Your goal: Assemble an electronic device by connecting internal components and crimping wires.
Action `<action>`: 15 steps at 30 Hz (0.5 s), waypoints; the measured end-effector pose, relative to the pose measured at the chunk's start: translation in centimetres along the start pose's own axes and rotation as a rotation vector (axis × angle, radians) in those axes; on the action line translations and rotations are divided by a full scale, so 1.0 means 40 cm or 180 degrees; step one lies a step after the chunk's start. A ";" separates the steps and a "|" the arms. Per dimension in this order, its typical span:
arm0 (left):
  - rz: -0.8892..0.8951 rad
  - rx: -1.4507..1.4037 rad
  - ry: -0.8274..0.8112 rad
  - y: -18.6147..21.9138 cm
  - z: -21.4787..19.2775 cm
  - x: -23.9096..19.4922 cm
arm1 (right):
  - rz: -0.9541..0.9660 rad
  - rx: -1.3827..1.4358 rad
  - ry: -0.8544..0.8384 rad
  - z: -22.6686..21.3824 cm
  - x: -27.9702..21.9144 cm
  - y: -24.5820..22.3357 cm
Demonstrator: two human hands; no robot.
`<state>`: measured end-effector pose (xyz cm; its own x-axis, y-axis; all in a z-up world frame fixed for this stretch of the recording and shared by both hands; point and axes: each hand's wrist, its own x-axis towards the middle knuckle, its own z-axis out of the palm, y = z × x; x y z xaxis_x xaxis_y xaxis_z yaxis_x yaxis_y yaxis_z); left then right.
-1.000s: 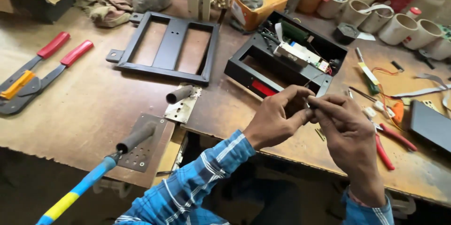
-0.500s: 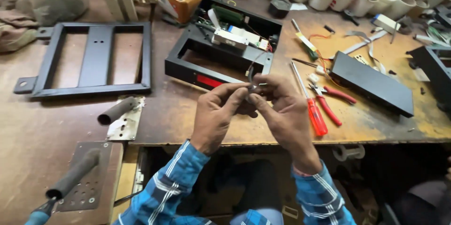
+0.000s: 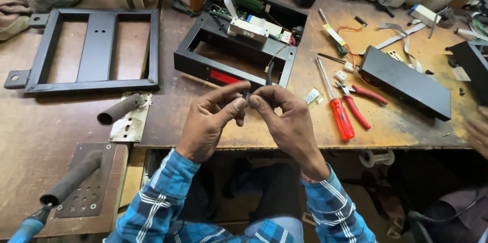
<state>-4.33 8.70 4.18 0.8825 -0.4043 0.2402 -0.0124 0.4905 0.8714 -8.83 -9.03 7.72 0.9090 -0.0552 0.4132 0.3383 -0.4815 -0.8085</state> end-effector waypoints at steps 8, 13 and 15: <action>-0.0084 -0.0136 -0.0261 -0.010 -0.048 0.009 | 0.0304 0.0028 -0.0186 0.005 0.037 -0.027; 0.0654 0.0892 -0.0271 -0.014 -0.057 0.012 | 0.0338 0.0419 -0.0438 -0.010 0.044 -0.002; 0.0507 0.1020 -0.0413 0.000 -0.047 0.012 | 0.0541 0.0572 -0.0597 -0.024 0.049 -0.008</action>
<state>-3.02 9.97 3.47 0.7912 -0.4469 0.4175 -0.3091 0.2969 0.9035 -7.38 -9.81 9.20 0.9796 0.0487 0.1948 0.2001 -0.3158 -0.9275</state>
